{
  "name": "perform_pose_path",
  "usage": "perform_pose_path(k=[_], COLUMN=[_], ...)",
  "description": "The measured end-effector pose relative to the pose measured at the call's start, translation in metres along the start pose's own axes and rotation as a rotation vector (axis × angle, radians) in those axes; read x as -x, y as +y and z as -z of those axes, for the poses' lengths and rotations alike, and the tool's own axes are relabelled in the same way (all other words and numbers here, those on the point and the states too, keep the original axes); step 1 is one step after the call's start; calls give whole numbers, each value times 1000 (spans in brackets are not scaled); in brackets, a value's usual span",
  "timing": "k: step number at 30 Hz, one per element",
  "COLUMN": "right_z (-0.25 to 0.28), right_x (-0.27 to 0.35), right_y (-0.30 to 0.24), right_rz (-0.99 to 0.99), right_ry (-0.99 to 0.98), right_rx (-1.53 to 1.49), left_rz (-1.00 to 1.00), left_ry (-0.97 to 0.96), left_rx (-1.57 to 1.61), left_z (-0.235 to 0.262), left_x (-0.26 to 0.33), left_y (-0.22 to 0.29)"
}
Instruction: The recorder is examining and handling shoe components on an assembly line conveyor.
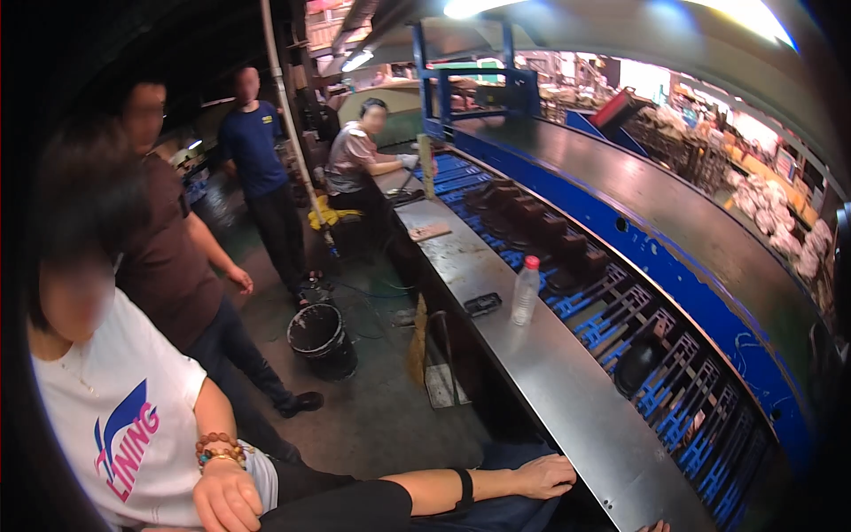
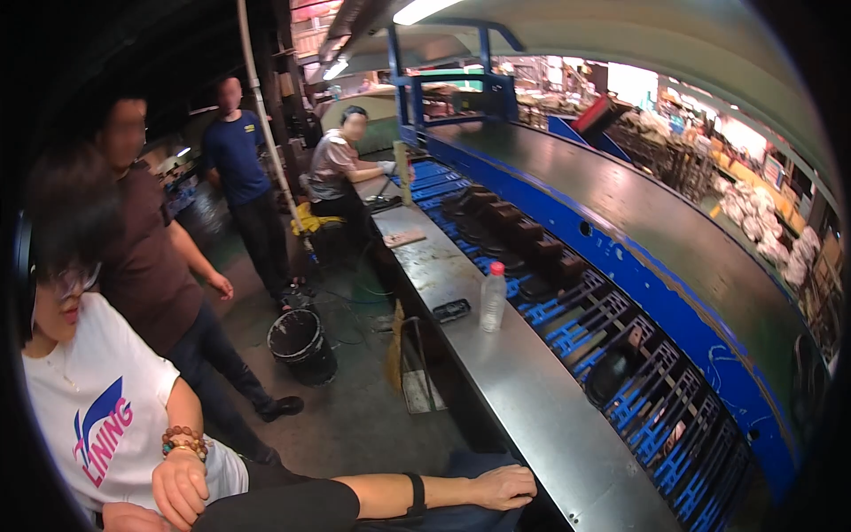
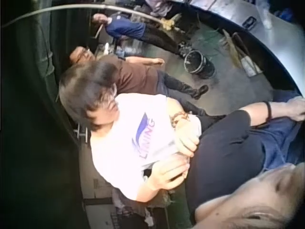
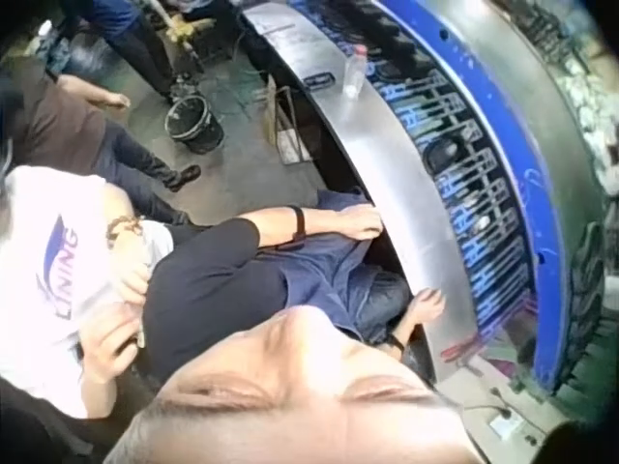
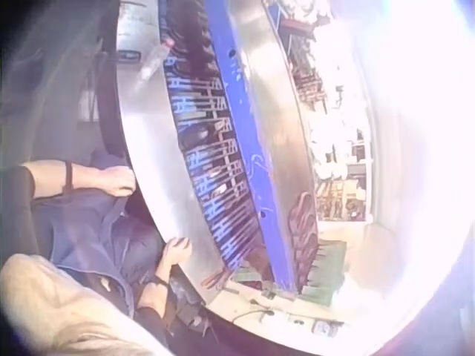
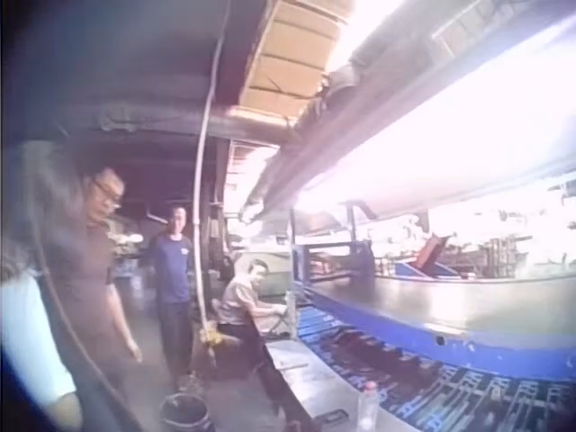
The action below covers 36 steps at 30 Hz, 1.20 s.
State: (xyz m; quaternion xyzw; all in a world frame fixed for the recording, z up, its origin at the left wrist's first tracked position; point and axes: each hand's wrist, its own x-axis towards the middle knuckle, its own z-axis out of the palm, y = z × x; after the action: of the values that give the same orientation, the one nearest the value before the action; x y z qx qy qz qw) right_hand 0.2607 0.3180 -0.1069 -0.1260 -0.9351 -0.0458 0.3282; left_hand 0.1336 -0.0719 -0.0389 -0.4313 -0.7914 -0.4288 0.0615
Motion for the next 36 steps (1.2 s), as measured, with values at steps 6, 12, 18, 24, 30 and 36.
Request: perform_pose_path(k=[6,12,18,24,30,36], right_z=[-28,60,64,61,55,41], right_x=[-20,-56,-24,-6,1,26], right_y=[30,-79,-115,-112,-108,-94], right_rz=[-125,-537,-587,-563,-600,-756], right_ry=[-274,-463,-709,-763,-653,-569], right_rx=[-463,-1276,-1474,-1357,-1425,-1499], left_rz=[377,830,553,553,493,626], left_ry=[214,748,739,817,691,649], left_rx=[-79,1205,1506,1543,1602,1589], left_z=[101,174,179,188,180,160], left_x=[-10,-12,-14,-24,-17,4], left_y=[-22,-50,-38,-29,-39,-24])
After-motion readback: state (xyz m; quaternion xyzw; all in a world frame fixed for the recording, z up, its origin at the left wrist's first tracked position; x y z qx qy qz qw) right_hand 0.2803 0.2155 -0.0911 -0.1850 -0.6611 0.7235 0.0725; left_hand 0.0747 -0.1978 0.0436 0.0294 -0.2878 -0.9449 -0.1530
